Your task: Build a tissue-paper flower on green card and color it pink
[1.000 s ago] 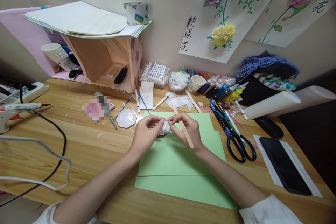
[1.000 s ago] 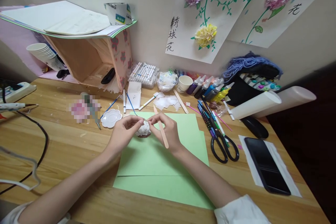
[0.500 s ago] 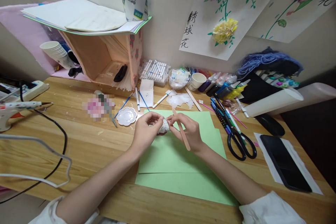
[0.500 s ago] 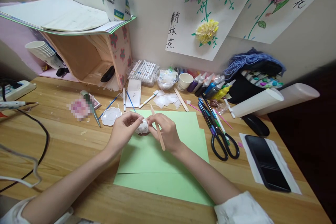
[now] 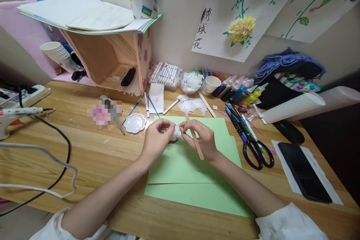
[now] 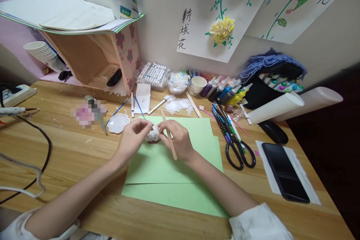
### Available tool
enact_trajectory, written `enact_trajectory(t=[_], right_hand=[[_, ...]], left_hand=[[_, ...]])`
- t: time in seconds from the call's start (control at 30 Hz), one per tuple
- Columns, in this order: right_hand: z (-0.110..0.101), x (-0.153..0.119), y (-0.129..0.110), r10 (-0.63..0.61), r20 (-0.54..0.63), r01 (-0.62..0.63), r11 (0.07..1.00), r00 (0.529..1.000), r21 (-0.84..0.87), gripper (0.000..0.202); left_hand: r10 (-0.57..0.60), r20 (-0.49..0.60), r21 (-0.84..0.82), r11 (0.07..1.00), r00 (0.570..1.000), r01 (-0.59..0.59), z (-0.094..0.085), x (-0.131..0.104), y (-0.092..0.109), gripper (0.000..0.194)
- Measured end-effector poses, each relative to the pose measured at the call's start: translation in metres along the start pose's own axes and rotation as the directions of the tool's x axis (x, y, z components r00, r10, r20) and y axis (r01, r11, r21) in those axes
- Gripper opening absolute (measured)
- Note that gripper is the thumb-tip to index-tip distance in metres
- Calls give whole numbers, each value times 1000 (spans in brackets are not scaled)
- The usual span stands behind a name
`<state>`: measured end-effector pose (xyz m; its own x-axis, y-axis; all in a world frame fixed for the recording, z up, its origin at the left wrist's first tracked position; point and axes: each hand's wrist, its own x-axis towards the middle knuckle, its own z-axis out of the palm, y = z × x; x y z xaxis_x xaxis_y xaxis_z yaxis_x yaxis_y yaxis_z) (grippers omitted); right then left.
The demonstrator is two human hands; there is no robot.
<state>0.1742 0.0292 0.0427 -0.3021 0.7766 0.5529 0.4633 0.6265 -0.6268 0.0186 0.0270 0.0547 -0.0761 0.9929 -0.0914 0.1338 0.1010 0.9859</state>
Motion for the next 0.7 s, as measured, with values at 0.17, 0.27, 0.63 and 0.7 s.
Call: enact_trajectory(t=[0.17, 0.27, 0.63, 0.7], right_hand=[[-2, 0, 0, -32, 22, 33, 999, 999, -35, 14], [-1, 0, -2, -31, 6, 32, 999, 999, -24, 13], [2, 10, -10, 464, 30, -430, 791, 885, 435, 16], [1, 11, -7, 502, 36, -458, 754, 864, 472, 17]], left_hand=[[6, 9, 10, 1000, 1000, -6, 1, 0, 0, 16], [37, 15, 53, 998, 999, -38, 1, 0, -1, 15], [256, 88, 217, 938, 963, -269, 4, -7, 5, 10], [259, 94, 209, 939, 961, -273, 4, -7, 5, 7]])
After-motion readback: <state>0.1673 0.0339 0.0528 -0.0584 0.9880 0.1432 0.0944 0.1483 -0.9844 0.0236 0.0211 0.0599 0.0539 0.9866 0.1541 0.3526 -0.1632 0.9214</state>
